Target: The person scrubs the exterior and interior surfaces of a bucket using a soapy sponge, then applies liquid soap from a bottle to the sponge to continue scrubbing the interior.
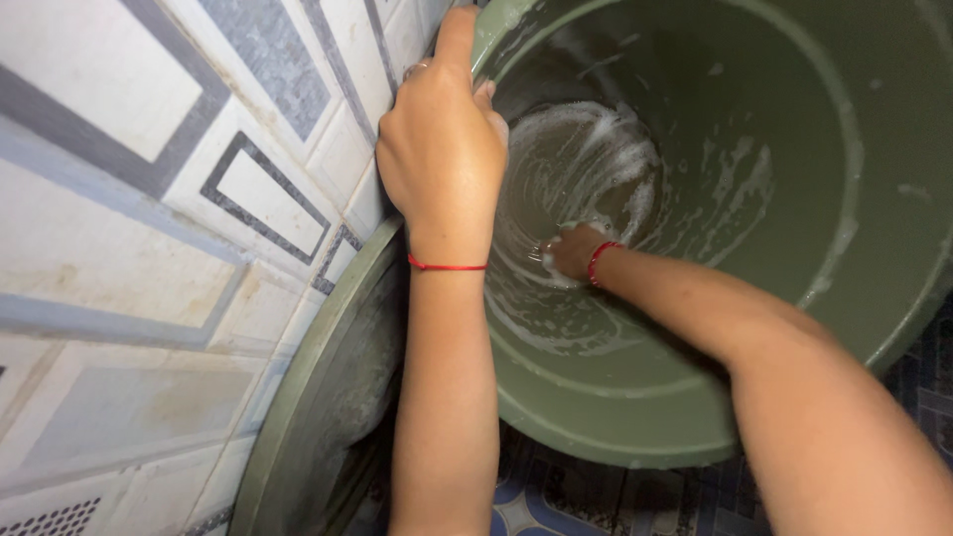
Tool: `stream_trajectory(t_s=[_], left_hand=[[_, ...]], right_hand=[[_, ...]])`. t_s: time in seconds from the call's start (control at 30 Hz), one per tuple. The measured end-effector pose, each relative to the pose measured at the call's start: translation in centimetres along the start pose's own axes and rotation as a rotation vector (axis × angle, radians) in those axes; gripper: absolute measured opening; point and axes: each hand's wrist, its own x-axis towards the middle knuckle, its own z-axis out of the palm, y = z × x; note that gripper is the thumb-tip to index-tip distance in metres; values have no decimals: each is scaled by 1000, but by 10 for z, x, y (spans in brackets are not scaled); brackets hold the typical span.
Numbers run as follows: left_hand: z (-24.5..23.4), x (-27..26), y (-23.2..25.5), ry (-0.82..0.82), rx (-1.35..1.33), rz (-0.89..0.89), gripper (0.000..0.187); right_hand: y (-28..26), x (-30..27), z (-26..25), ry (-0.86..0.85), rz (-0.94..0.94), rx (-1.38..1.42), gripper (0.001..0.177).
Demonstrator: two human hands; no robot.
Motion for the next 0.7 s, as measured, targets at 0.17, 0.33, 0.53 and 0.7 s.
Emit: stream_trajectory(t_s=[0.17,0.33,0.53,0.7], left_hand=[[1,1,-1,-22,48,12,57],[-3,3,2,-29,26,4,58],[-3,2,-1,-23,-13,-12,56],[-3,0,0,-41,-30,-19,55]], right_hand=[[13,-13,6,60,-123,-170,32],[2,-12,-15,289,-153,-254,21],[-3,49,-33,592,104,70,16],[14,92,-39,792,479,399,17]])
